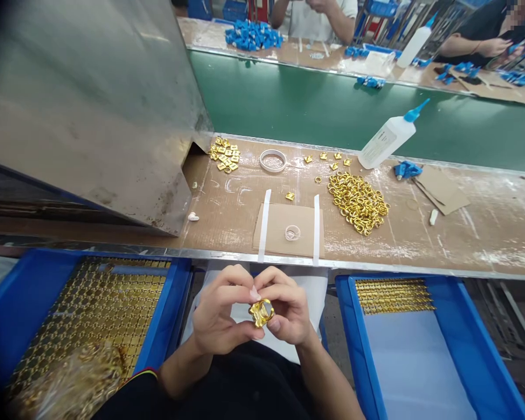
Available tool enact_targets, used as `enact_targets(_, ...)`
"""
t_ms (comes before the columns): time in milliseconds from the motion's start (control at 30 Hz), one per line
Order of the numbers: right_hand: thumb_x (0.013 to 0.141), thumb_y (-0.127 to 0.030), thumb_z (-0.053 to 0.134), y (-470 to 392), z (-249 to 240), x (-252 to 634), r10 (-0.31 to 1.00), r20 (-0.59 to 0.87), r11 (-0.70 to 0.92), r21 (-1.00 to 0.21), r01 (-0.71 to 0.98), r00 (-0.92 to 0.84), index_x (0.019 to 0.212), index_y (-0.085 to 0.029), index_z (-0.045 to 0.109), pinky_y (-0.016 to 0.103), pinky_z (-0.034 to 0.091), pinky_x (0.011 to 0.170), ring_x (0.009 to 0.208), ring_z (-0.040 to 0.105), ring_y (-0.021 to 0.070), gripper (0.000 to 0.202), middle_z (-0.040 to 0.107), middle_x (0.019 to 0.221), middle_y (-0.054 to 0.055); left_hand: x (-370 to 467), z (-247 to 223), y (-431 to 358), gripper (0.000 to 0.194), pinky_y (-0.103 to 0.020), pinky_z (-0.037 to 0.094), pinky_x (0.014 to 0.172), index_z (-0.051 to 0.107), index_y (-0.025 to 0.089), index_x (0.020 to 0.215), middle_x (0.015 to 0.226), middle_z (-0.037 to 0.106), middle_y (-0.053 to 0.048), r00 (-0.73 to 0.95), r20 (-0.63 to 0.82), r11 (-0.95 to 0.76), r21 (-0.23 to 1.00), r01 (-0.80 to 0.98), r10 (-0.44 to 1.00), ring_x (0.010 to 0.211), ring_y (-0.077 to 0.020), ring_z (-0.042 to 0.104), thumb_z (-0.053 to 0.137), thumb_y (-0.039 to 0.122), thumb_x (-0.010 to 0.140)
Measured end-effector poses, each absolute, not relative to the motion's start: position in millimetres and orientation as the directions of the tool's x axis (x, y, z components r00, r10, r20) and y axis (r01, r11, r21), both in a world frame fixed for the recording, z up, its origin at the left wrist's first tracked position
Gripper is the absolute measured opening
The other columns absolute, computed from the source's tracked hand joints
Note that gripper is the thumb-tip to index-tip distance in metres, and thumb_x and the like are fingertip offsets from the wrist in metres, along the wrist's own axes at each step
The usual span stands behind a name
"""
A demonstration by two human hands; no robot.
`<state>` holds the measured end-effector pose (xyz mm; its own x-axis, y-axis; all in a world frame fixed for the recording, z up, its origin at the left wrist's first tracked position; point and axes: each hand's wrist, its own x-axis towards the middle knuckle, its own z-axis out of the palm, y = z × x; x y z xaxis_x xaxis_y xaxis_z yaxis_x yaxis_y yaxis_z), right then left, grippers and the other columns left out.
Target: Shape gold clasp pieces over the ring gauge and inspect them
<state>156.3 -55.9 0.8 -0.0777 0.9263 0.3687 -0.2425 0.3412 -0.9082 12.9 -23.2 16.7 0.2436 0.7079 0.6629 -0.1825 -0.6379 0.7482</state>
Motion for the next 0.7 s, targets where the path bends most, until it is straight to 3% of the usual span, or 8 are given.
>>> enact_targets(167, 0.095, -0.055, 0.063, -57.2, 6.7, 160.0, 0.907, 0.415, 0.402, -0.904, -0.144, -0.077, 0.105, -0.030, 0.077, 0.033, 0.055, 0.064, 0.075, 0.061, 0.0197, 0.030, 0.064, 0.086, 0.005, 12.5, 14.7, -22.9, 0.034, -0.026, 0.053, 0.068, 0.062, 0.019, 0.114, 0.095, 0.062, -0.004, 0.261, 0.669, -0.646, 0.742, -0.180, 0.696, 0.077, -0.0134, 0.060, 0.071, 0.043, 0.092)
enact_targets(300, 0.098, -0.048, 0.061, -56.1, 9.7, 193.4, 0.871, 0.481, 0.453, -0.866, 0.211, 0.105, 0.107, -0.026, 0.076, 0.036, 0.057, 0.067, 0.077, 0.064, 0.0211, 0.029, 0.067, 0.095, 0.009, 1.2, 6.8, -17.7, 0.033, -0.029, 0.054, 0.069, 0.063, 0.018, 0.114, 0.095, 0.063, -0.006, 0.271, 0.631, -0.613, 0.774, -0.159, 0.727, 0.083, -0.0173, 0.061, 0.069, 0.043, 0.094)
enact_targets(367, 0.096, -0.038, 0.065, -50.0, 5.7, 221.1, 0.828, 0.506, 0.359, -0.810, 0.463, 0.243, 0.102, -0.023, 0.076, 0.036, 0.056, 0.070, 0.084, 0.066, 0.0225, 0.019, 0.069, 0.097, 0.009, -9.7, -0.9, -14.3, 0.025, -0.029, 0.053, 0.068, 0.063, 0.018, 0.111, 0.092, 0.063, -0.006, 0.269, 0.593, -0.585, 0.802, -0.120, 0.759, 0.081, -0.0170, 0.060, 0.065, 0.038, 0.096)
enact_targets(433, 0.093, -0.035, 0.067, -37.7, -2.1, 249.5, 0.797, 0.515, 0.216, -0.731, 0.648, 0.315, 0.095, -0.021, 0.075, 0.032, 0.054, 0.064, 0.074, 0.064, 0.0191, 0.016, 0.070, 0.095, 0.008, -21.9, -9.8, -11.1, 0.018, -0.028, 0.052, 0.069, 0.064, 0.018, 0.108, 0.089, 0.061, -0.005, 0.260, 0.547, -0.549, 0.833, -0.071, 0.796, 0.078, -0.0159, 0.059, 0.064, 0.032, 0.097)
enact_targets(567, 0.093, -0.046, 0.060, 8.2, -20.7, 284.9, 0.808, 0.475, 0.024, -0.619, 0.785, 0.349, 0.088, -0.018, 0.074, 0.031, 0.050, 0.056, 0.060, 0.057, 0.0163, 0.032, 0.068, 0.086, 0.007, -40.0, -23.1, -7.8, 0.006, -0.026, 0.051, 0.069, 0.063, 0.018, 0.101, 0.084, 0.060, -0.003, 0.251, 0.461, -0.483, 0.875, 0.027, 0.851, 0.076, -0.0148, 0.058, 0.062, 0.022, 0.097)
enact_targets(700, 0.094, -0.044, 0.054, 68.1, -31.6, 280.7, 0.889, 0.356, -0.090, -0.482, 0.872, 0.288, 0.092, -0.017, 0.076, 0.033, 0.051, 0.067, 0.068, 0.061, 0.0189, 0.035, 0.067, 0.086, 0.008, -46.2, -24.7, -7.2, 0.004, -0.024, 0.050, 0.069, 0.062, 0.020, 0.093, 0.081, 0.061, -0.002, 0.293, 0.402, -0.452, 0.883, 0.125, 0.868, 0.074, -0.0145, 0.060, 0.060, 0.017, 0.094)
